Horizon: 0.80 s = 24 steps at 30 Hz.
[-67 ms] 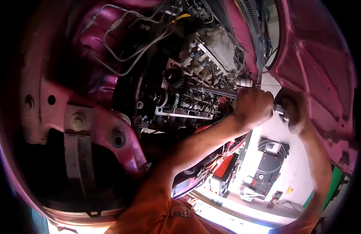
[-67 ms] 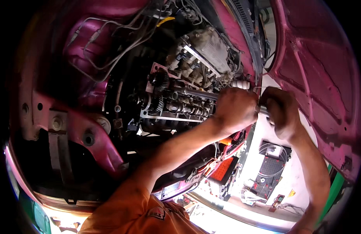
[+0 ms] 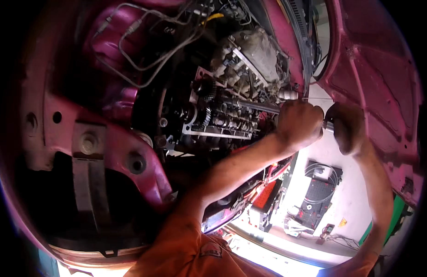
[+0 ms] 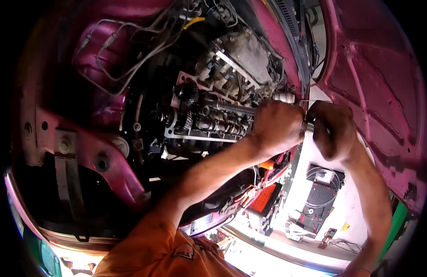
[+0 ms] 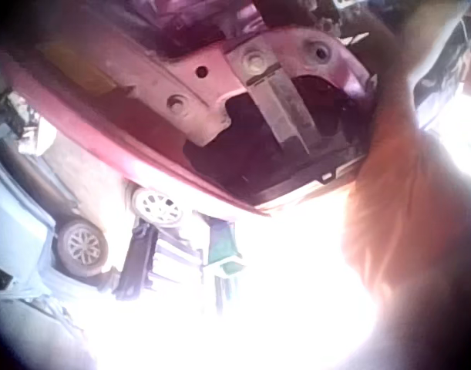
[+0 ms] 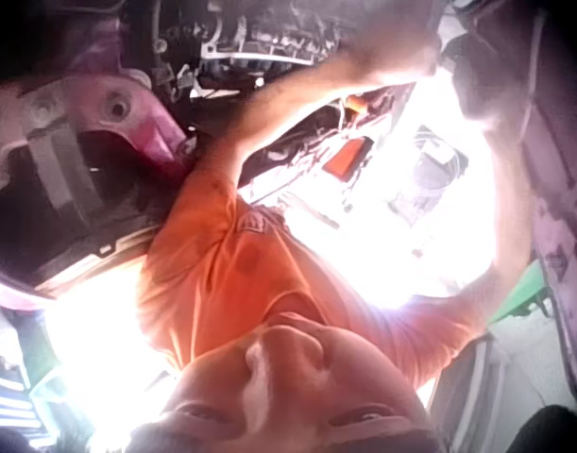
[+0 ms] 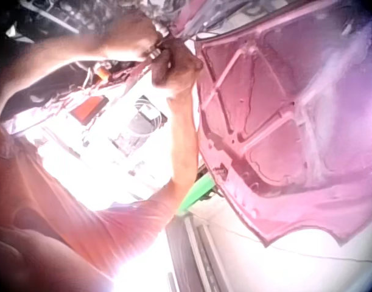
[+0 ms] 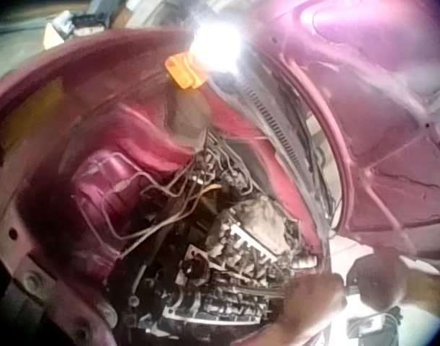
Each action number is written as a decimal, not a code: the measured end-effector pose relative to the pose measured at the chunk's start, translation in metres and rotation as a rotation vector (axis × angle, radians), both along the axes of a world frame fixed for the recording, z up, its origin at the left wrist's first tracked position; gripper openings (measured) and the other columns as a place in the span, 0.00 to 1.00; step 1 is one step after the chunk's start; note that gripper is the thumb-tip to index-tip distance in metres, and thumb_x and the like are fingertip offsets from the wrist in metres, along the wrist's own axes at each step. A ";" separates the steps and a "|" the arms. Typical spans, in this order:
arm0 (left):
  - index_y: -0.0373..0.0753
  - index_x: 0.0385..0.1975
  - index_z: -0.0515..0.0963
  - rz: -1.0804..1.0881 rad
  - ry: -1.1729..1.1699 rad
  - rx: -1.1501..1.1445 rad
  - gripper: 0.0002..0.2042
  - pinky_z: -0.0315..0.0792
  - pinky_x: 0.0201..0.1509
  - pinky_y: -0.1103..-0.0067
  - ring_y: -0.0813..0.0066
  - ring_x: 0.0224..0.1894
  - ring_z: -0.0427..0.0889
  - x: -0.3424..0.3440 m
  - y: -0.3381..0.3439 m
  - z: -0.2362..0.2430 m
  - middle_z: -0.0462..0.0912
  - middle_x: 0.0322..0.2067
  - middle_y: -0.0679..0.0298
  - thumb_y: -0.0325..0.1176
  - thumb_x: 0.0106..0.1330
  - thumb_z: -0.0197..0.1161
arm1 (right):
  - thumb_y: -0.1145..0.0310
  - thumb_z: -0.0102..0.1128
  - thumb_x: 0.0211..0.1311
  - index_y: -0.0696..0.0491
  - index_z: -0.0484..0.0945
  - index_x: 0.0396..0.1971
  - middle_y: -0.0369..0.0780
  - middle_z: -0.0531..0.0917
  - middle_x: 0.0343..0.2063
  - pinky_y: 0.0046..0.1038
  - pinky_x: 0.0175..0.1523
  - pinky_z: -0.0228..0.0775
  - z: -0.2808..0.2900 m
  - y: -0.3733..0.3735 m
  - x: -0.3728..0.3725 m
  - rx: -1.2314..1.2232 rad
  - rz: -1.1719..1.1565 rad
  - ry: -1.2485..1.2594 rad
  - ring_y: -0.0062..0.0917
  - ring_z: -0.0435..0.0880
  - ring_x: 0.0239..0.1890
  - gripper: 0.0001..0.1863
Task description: The person uses a socket wrench and then a torque wrench to tighten bolts on the cylinder head of a car engine.
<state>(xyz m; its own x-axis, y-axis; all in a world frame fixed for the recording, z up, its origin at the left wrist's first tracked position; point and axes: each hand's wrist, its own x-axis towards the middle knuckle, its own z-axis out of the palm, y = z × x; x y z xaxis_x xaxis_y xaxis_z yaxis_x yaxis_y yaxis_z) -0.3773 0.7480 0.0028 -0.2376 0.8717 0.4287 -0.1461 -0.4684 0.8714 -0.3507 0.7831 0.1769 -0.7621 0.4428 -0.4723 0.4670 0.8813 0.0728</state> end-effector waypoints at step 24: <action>0.39 0.20 0.75 0.006 -0.022 0.066 0.06 0.71 0.25 0.66 0.60 0.18 0.78 0.010 -0.001 -0.006 0.75 0.15 0.59 0.30 0.42 0.63 | 0.76 0.48 0.49 0.57 0.70 0.18 0.41 0.65 0.12 0.32 0.18 0.56 -0.003 -0.002 -0.005 0.016 0.130 -0.087 0.27 0.67 0.11 0.05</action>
<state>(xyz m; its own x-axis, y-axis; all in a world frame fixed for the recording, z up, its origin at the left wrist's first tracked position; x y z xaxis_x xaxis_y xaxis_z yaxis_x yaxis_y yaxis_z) -0.3678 0.7466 -0.0030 -0.2531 0.8401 0.4799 -0.1615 -0.5257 0.8352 -0.3561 0.7806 0.1741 -0.7701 0.3512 -0.5326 0.3402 0.9323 0.1228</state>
